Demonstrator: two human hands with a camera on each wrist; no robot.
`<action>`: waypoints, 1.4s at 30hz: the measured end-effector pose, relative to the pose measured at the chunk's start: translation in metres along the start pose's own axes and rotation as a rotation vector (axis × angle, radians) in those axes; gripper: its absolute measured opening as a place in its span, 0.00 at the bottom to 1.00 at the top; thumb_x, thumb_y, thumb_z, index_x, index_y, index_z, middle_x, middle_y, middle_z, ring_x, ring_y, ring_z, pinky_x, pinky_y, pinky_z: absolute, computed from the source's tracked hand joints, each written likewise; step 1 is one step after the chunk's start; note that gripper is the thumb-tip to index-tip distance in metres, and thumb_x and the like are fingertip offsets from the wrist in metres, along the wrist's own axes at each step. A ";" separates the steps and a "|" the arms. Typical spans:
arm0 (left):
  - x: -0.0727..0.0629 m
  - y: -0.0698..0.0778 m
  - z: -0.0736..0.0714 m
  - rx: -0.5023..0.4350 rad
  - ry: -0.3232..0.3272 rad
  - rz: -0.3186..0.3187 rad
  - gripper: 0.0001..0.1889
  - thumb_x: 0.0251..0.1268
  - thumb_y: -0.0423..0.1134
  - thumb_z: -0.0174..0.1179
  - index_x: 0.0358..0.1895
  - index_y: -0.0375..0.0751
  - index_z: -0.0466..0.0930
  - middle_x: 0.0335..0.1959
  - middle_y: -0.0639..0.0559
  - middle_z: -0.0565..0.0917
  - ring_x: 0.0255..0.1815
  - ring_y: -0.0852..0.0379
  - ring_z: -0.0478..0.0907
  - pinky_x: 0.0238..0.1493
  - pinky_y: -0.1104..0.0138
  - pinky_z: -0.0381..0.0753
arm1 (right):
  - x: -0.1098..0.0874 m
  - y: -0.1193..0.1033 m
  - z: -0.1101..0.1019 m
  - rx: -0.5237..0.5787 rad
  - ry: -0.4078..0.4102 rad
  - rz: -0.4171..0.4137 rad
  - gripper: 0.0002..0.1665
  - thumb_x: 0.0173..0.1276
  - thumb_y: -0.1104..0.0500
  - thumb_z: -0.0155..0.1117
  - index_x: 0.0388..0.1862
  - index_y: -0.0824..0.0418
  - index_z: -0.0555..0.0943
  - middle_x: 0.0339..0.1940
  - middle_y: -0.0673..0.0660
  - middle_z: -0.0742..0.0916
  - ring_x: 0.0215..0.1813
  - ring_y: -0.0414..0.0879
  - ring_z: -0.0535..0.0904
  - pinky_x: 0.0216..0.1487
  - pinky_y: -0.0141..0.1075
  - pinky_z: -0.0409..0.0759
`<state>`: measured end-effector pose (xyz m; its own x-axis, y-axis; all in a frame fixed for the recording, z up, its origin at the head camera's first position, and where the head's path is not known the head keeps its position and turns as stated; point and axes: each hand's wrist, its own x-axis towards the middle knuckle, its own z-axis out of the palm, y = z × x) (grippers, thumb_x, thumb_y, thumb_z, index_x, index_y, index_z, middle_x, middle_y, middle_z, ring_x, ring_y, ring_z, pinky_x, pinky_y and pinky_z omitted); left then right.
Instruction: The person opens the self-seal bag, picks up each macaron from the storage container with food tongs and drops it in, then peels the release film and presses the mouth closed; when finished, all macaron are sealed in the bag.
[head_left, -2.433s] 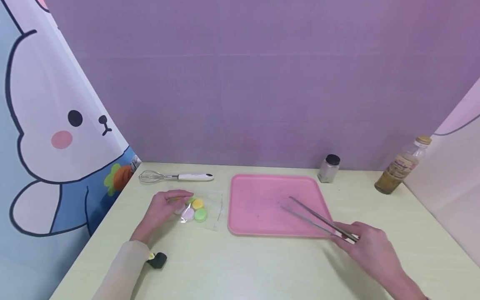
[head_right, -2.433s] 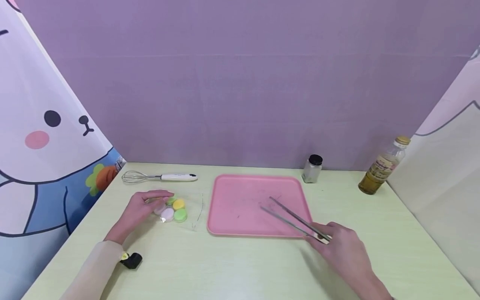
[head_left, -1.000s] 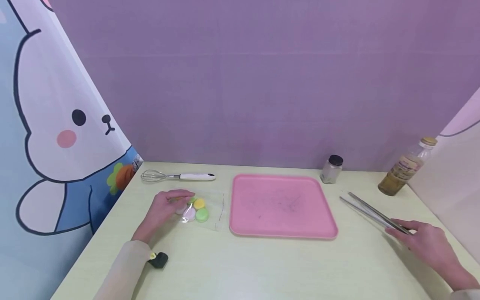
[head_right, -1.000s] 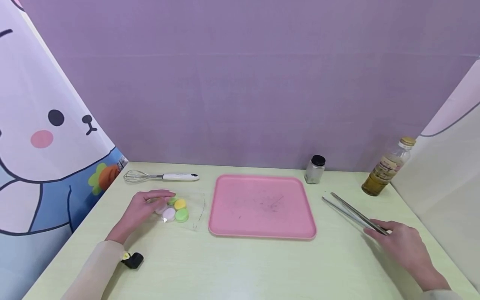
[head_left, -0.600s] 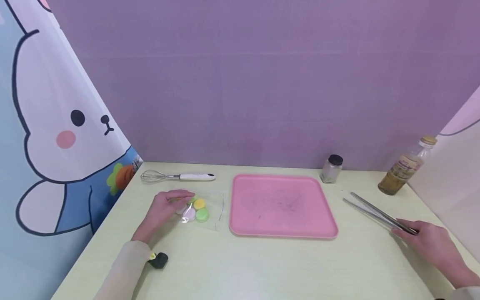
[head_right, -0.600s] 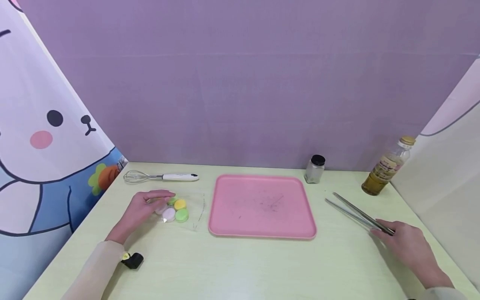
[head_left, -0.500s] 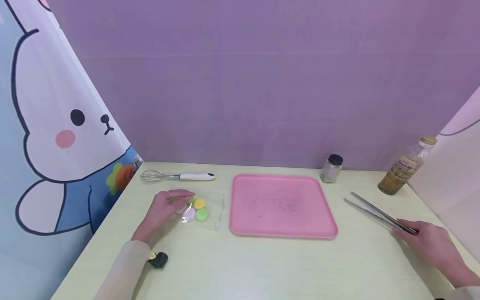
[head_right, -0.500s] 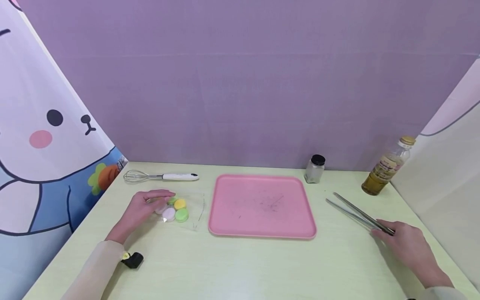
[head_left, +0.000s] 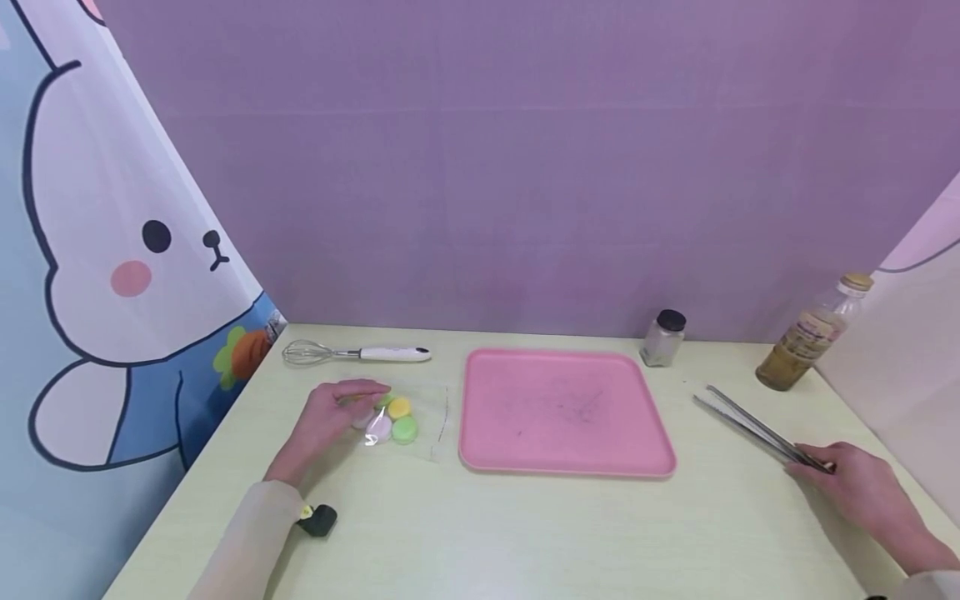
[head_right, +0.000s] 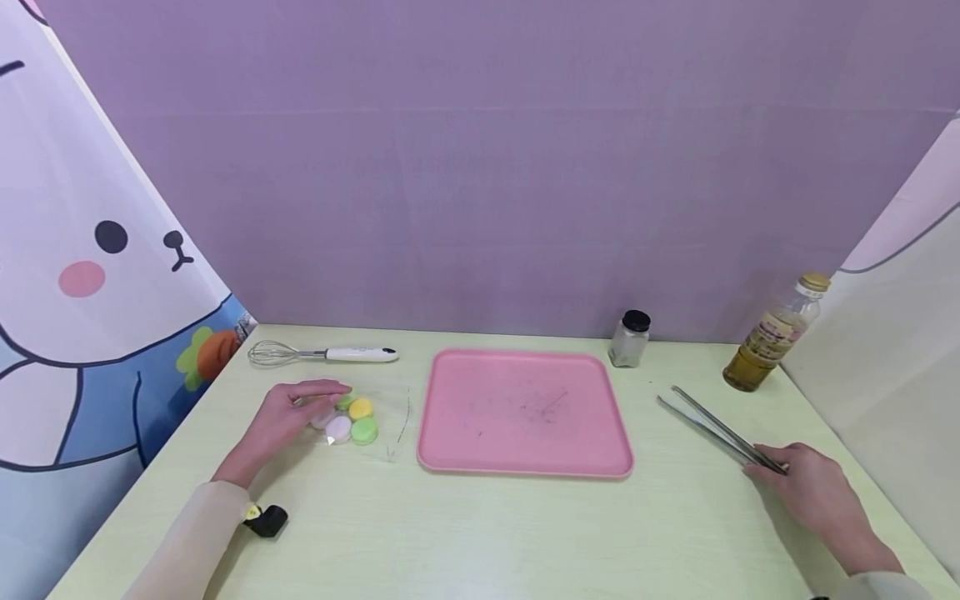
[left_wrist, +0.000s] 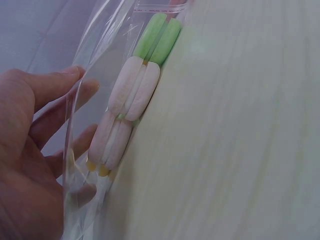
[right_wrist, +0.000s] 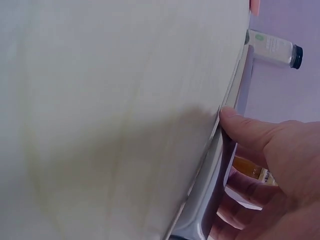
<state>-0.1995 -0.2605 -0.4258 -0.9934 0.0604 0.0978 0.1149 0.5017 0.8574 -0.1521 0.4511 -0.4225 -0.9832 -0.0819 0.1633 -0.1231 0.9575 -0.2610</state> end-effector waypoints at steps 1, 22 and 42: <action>0.000 0.000 0.000 -0.001 0.000 0.001 0.11 0.70 0.37 0.63 0.52 0.50 0.90 0.62 0.47 0.82 0.69 0.42 0.71 0.72 0.43 0.63 | 0.000 -0.001 -0.001 -0.001 -0.014 0.008 0.28 0.67 0.50 0.73 0.52 0.75 0.83 0.32 0.62 0.84 0.27 0.46 0.70 0.24 0.38 0.69; -0.002 0.002 0.000 0.007 -0.010 0.004 0.12 0.71 0.39 0.63 0.53 0.49 0.89 0.61 0.49 0.83 0.69 0.44 0.71 0.71 0.43 0.63 | -0.005 -0.016 -0.010 -0.005 0.023 0.019 0.33 0.66 0.48 0.73 0.56 0.74 0.81 0.36 0.66 0.86 0.30 0.50 0.77 0.23 0.38 0.70; -0.002 0.005 -0.002 0.035 -0.020 0.000 0.13 0.71 0.40 0.64 0.55 0.48 0.88 0.62 0.49 0.82 0.70 0.43 0.70 0.71 0.42 0.62 | -0.013 -0.172 -0.003 0.146 0.238 -0.301 0.18 0.56 0.62 0.79 0.47 0.61 0.88 0.32 0.48 0.88 0.24 0.28 0.72 0.19 0.30 0.72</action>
<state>-0.1968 -0.2595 -0.4206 -0.9932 0.0769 0.0874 0.1150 0.5315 0.8392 -0.1180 0.2887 -0.3764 -0.8436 -0.2694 0.4645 -0.4351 0.8498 -0.2975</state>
